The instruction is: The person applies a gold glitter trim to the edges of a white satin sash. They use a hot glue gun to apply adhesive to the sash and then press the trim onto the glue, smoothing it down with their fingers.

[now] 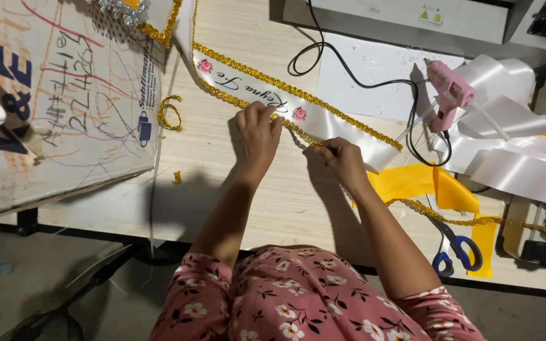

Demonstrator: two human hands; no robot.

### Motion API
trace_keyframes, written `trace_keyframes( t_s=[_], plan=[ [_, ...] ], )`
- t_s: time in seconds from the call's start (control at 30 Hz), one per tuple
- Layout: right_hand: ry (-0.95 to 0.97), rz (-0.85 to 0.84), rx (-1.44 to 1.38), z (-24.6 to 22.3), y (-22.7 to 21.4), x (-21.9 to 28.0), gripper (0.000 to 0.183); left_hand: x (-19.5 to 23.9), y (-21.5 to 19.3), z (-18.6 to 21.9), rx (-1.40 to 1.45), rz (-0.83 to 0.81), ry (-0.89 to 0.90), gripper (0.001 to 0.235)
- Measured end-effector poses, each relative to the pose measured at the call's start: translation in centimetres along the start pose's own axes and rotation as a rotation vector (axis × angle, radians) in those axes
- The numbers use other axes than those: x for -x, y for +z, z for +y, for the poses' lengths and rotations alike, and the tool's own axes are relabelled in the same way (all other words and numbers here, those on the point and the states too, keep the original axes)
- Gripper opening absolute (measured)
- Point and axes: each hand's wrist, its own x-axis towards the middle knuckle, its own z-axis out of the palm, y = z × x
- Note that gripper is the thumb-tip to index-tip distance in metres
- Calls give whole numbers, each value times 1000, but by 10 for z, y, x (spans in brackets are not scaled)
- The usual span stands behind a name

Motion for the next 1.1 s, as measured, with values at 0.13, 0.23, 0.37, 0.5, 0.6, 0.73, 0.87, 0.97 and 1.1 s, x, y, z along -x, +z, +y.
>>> trace_keyframes(
  t_s=[0.13, 0.23, 0.37, 0.5, 0.6, 0.73, 0.87, 0.97, 1.1],
  plan=[
    [35, -45, 89, -26, 6, 2, 21, -16, -16, 21, 98, -354, -202, 25],
    [91, -71, 43, -38, 17, 4, 25, -23, 7, 24, 204, -764, -562, 53],
    [-157, -87, 44, -44, 22, 10, 27, -4, 66, -14, 355, -649, -422, 37],
    [-414, 249, 412, -41, -11, 33, 29, -29, 8, -12, 453, -859, -568, 20],
    [-494, 330, 902, -15, -48, 39, 49, -25, 5, -26, 565, -758, -667, 20],
    [-577, 336, 977, 47, -77, 49, 49, -24, 4, -30, 393, -648, -539, 22],
    [-586, 329, 927, 91, -88, 42, 47, -19, 16, -37, 333, -552, -429, 19],
    [-631, 225, 861, 60, -91, 45, 46, -13, 23, -42, 378, -527, -413, 22],
    [-765, 149, 817, 51, -107, 43, 47, 0, 43, -60, 401, -447, -337, 23]
  ],
)
